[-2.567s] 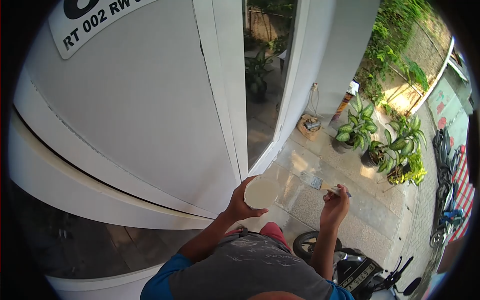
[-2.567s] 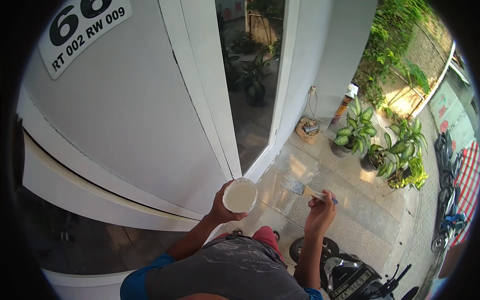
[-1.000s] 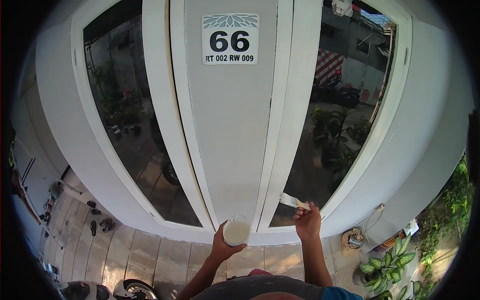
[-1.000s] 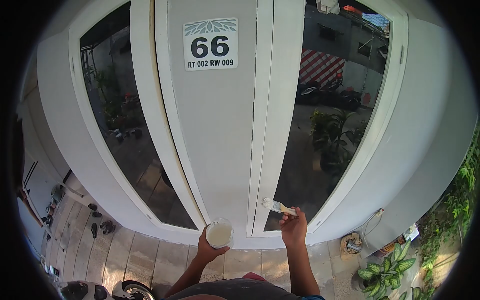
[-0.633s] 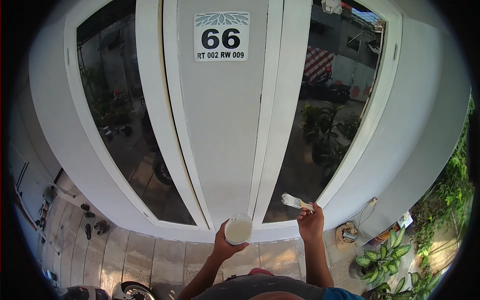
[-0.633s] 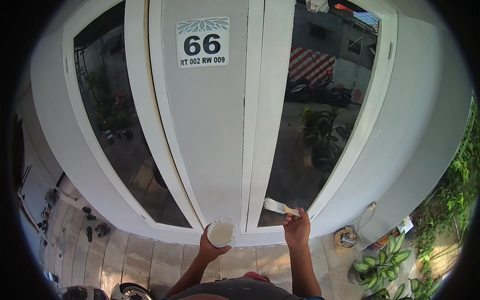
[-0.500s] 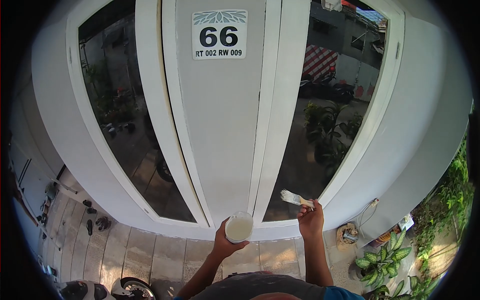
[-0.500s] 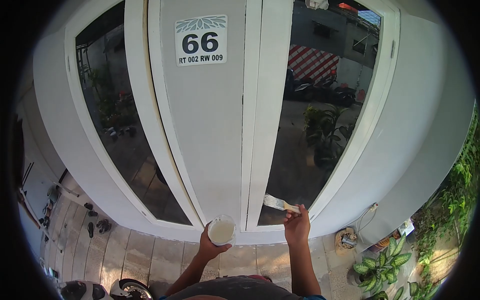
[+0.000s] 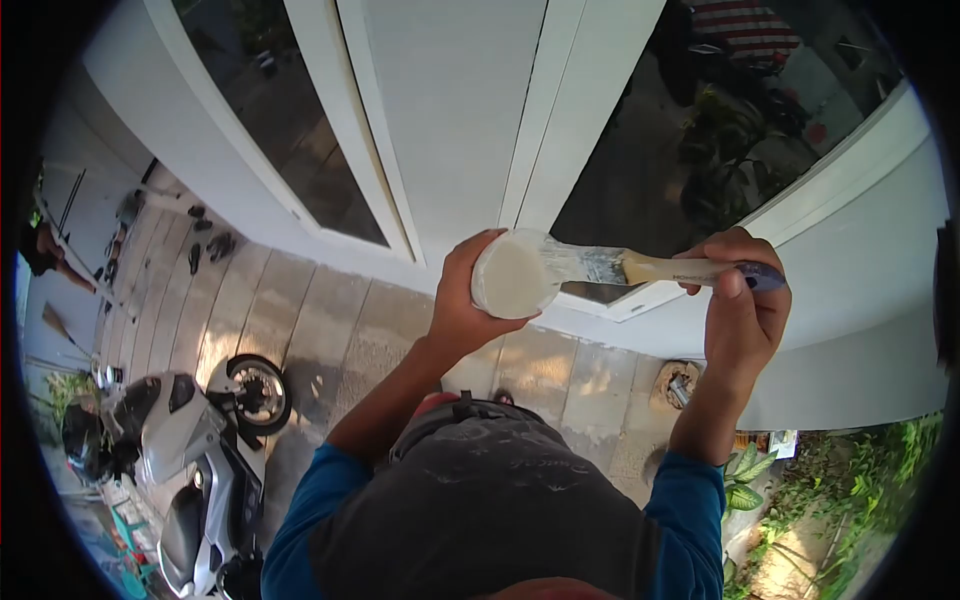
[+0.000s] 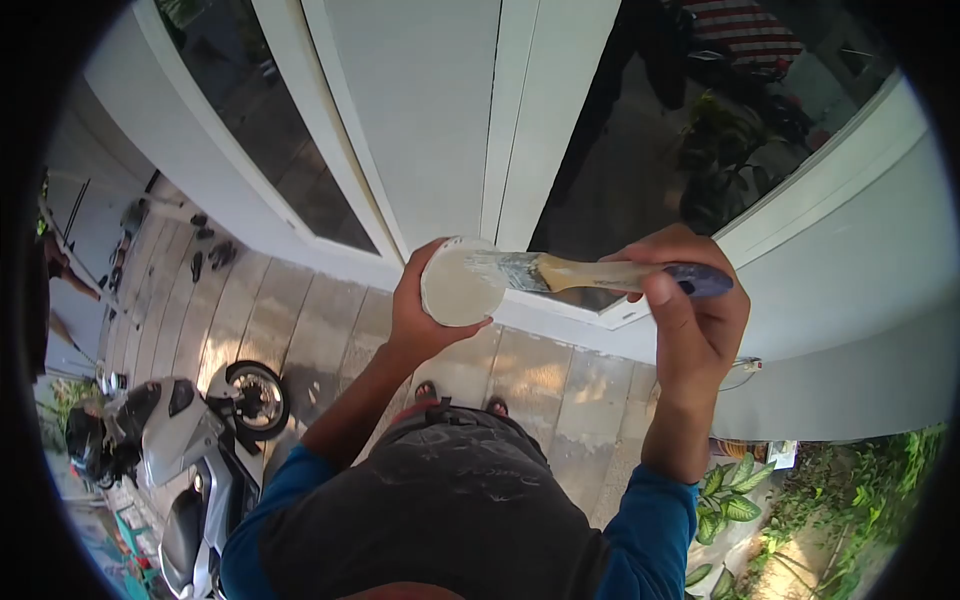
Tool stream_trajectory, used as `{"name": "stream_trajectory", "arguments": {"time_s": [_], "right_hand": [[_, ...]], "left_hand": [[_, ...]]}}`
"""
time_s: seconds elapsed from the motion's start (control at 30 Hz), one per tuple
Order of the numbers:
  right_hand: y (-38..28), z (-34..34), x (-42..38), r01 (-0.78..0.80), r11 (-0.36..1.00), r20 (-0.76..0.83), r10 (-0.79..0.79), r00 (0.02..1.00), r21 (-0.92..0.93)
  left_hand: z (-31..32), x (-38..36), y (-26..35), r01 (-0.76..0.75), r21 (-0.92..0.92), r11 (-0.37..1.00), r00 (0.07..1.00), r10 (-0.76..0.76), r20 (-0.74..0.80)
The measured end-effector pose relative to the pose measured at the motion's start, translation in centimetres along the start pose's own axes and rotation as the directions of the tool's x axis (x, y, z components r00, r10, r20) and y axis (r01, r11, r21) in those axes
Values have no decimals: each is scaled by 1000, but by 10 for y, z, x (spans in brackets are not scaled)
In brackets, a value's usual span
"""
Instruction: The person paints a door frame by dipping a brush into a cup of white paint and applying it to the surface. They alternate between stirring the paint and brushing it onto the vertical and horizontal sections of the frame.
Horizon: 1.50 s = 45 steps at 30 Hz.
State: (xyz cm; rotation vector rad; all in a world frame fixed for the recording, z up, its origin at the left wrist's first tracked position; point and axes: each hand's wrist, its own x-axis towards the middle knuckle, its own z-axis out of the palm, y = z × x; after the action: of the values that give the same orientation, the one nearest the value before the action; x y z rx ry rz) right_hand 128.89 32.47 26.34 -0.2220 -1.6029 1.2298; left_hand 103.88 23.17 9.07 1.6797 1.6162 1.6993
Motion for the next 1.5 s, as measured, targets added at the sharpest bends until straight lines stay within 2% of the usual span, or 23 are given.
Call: {"name": "stream_trajectory", "arguments": {"time_s": [0.07,0.1,0.13,0.17,0.3,0.37,0.4,0.47,0.6,0.67,0.77,0.97,1.1,1.17,1.2,1.27,1.37,1.5], "right_hand": [[-9,4,-3,47,978,166,-13,986,-203],[-13,7,-1,23,981,171,10,985,-191],[-14,7,0,44,956,309,50,950,-289],[-12,11,4,104,918,435,80,897,-383],[14,17,-1,179,887,516,75,854,-426],[19,18,-1,325,823,558,-12,830,-466],[20,18,0,330,826,568,-15,823,-456],[22,19,0,354,807,586,-11,811,-474],[25,24,3,386,800,627,-16,779,-459],[25,27,6,446,750,677,4,736,-489],[28,31,11,485,732,724,16,690,-478],[27,39,14,497,712,748,58,661,-495],[26,44,17,524,706,757,27,653,-477],[29,43,20,448,766,694,-4,720,-461],[28,41,22,453,764,696,-7,718,-460],[27,37,27,223,874,554,62,830,-432],[33,31,24,146,876,469,100,878,-460],[35,31,18,68,873,401,152,903,-483]], "left_hand": [[12,-3,5,18,14,1000,1000,-17,-17],[17,-5,7,-44,-7,999,998,44,-39],[27,-16,10,-95,-21,995,994,94,-60],[32,-19,11,-83,-13,996,995,82,-60],[49,-32,17,-107,-49,993,981,98,-168],[51,-36,21,-100,-73,992,976,84,-201],[52,-37,22,-98,-66,993,974,82,-213],[53,-40,23,-165,-4,986,955,158,-250],[46,-43,25,-185,-1,983,960,181,-214],[41,-43,29,-178,77,981,964,190,-187],[40,-43,29,-174,103,979,959,193,-206],[33,-41,32,-171,128,977,961,194,-198],[30,-42,34,-167,149,975,961,195,-198],[26,-43,35,-103,142,985,975,128,-181],[26,-44,32,-106,143,984,974,132,-184],[25,-46,26,-32,88,996,979,49,-199],[21,-47,27,42,98,994,984,-24,-175],[21,-47,28,43,111,993,984,-23,-177]]}}
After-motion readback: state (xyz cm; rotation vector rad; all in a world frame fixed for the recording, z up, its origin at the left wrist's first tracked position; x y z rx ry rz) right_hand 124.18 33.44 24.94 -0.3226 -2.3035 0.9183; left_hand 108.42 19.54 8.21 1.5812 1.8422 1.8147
